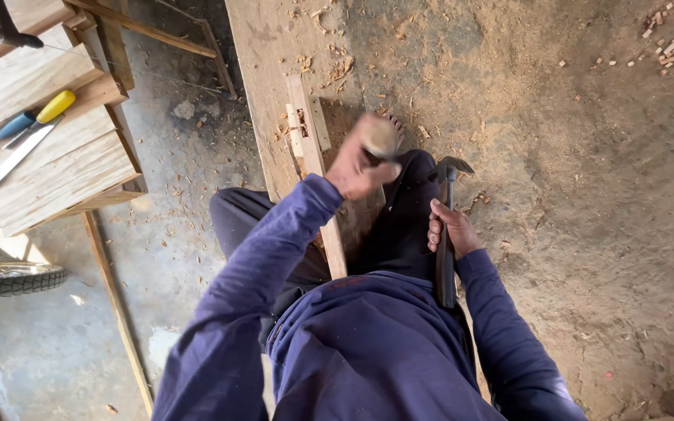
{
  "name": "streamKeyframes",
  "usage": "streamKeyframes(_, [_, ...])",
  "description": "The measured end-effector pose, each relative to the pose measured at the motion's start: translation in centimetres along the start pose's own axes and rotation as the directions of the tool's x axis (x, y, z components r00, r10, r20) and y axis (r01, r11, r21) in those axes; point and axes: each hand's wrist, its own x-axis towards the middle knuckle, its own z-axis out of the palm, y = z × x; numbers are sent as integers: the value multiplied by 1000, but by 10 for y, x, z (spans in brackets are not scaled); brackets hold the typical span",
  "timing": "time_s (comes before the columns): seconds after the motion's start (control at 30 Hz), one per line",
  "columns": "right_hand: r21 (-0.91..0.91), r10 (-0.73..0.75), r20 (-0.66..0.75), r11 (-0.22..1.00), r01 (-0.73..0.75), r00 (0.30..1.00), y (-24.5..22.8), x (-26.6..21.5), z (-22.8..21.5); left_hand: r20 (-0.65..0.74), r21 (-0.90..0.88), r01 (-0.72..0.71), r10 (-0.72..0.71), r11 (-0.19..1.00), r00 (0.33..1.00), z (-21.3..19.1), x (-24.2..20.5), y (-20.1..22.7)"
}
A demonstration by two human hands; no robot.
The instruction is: The person sits on the floor with a wooden frame piece across their lap and cuts a rectangular mortise, holding a chisel in the layout lines and striking it with a hammer. They repeatedly reposition the chisel, deepen the recess, and finally knock a small waste block out of the cut.
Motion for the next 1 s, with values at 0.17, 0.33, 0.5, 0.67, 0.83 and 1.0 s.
streamKeyframes(0.17, [-24,-121,21,992,121,992,5,-6,-1,-421,-79,-137,92,987,902,-46,10,100])
streamKeyframes(0.33, [-61,-336,60,939,339,940,-22,-42,29,-457,238,-388,455,890,764,-109,12,132])
streamKeyframes(0.5, [-236,-406,32,885,402,913,-31,-63,52,-667,-10,-408,298,913,683,-119,10,118])
streamKeyframes(0.67, [-279,-472,80,835,474,878,-32,-73,59,-715,29,-377,283,926,639,-128,4,99])
streamKeyframes(0.83, [-298,-489,77,821,488,869,-37,-82,66,-734,68,-381,305,922,607,-142,6,100])
streamKeyframes(1.0, [-357,-459,76,816,454,885,-39,-84,71,-742,-19,-336,211,942,636,-141,5,112])
